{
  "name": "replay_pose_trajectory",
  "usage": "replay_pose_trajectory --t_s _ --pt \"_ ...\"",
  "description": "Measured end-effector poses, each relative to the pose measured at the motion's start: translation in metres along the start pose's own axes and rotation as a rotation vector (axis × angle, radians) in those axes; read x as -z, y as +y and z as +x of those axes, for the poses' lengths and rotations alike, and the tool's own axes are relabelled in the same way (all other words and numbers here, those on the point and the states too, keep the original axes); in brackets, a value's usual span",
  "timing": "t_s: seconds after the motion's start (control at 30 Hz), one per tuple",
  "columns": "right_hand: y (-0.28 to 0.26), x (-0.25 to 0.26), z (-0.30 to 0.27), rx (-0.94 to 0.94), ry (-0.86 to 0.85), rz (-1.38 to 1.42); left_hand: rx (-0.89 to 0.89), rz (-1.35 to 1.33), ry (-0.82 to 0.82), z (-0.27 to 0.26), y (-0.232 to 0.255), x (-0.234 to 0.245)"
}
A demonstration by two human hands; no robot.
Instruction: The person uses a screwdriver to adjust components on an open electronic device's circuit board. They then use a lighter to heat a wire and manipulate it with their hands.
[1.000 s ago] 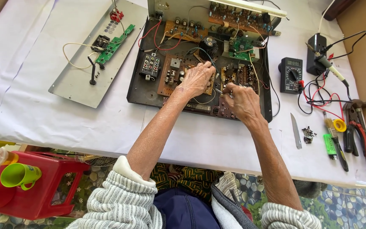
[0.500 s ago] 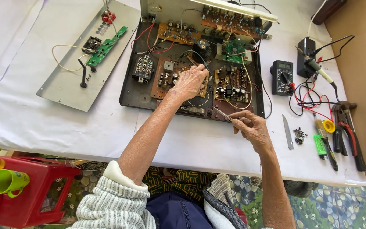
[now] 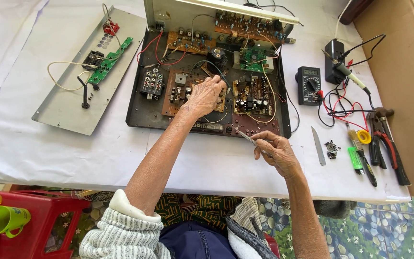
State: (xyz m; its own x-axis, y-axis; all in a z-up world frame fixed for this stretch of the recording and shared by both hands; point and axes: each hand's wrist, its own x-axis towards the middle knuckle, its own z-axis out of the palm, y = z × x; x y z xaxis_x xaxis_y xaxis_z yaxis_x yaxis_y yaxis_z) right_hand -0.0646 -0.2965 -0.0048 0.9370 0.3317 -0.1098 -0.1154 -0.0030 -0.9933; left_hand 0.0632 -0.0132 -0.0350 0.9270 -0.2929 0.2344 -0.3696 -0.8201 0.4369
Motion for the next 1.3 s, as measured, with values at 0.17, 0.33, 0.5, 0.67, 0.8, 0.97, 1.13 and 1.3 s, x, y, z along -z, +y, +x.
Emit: replay_pose_trajectory --t_s 0.17,0.33,0.5,0.67,0.8,0.97,1.13,1.3 --pt "-0.004 -0.008 0.015 0.212 0.211 -0.591 -0.011 -0.017 -0.015 -0.003 0.003 0.003" --pt "-0.010 -0.024 0.040 0.348 0.218 -1.029 0.013 -0.004 -0.037 -0.005 0.009 0.013" --pt "-0.019 -0.049 0.047 0.426 0.236 -1.131 0.024 0.052 -0.052 -0.011 0.002 0.020" --pt "-0.006 -0.026 0.028 0.341 0.268 -1.063 -0.010 0.080 -0.090 0.001 0.016 0.011" --pt "-0.009 -0.027 0.034 0.290 0.270 -1.040 -0.003 0.057 -0.073 0.000 0.009 0.008" --pt "0.002 -0.043 0.057 0.343 0.265 -1.151 0.017 0.047 -0.058 -0.001 0.012 0.017" --pt "0.009 -0.042 0.074 0.353 0.263 -1.227 0.027 0.026 -0.052 -0.002 0.010 0.016" --pt "-0.003 -0.046 0.076 0.300 0.200 -1.243 0.031 0.005 -0.055 -0.001 0.008 0.015"
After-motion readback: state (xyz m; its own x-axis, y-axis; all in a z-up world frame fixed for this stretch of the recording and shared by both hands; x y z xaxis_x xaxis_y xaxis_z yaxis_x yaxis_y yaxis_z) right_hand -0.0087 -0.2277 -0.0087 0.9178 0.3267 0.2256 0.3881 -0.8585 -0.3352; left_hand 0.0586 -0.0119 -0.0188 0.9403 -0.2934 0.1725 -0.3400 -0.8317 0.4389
